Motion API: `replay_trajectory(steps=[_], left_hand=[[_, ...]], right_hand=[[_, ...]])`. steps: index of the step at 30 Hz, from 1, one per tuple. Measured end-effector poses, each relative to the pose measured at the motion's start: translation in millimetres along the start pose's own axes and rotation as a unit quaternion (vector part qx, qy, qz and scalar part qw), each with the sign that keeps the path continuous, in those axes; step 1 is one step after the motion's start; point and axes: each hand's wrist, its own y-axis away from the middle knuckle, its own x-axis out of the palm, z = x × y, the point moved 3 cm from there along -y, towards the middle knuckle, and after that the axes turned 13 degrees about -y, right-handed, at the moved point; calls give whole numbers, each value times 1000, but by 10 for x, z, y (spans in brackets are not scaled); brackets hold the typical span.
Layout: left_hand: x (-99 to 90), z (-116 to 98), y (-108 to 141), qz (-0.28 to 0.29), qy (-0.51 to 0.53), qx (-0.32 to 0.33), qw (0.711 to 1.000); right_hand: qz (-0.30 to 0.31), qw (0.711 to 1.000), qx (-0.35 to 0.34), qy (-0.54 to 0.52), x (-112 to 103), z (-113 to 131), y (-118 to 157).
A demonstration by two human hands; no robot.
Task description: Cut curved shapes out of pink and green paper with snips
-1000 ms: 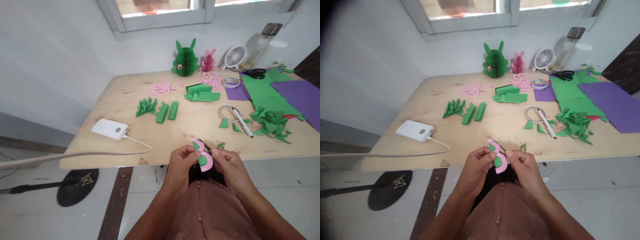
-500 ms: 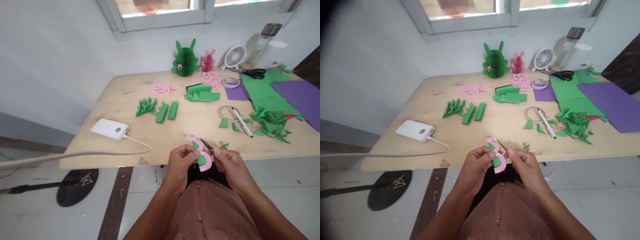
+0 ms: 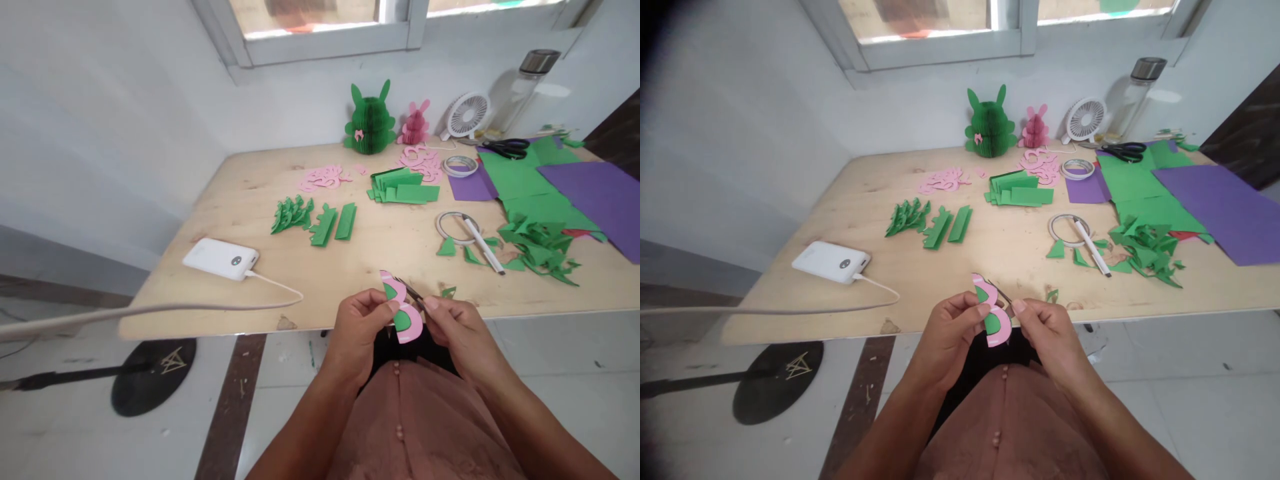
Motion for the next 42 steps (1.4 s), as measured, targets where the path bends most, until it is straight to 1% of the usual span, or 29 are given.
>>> replay_trajectory(steps=[5, 13, 22, 27, 31, 35, 39, 42], left_hand=[[8, -8, 2, 7, -5, 8, 1000], [5, 7, 1, 7, -3, 2, 1000], [6, -17, 4, 2, -5, 3, 1000], [5, -7, 8, -12, -2, -5, 1000], [-3, 5, 13, -8, -7, -5, 1000], [-8, 0, 23, 6, -17, 1, 1000], [-10, -3, 23, 30, -33, 21, 999], [-17, 9, 15, 44, -46, 38, 997]], right_hand=[[5, 1000, -1, -4, 26, 5, -5], [1, 1000, -10, 9, 34, 27, -11], [-16, 999, -19, 28, 34, 43, 4], [-34, 999, -4, -10, 21, 9, 0], [-51, 997, -4, -57, 44, 48, 12], [-51, 996, -24, -74, 52, 95, 23], [-35, 997, -52, -34, 60, 149, 26], [-30, 998, -58, -7, 101, 217, 21]])
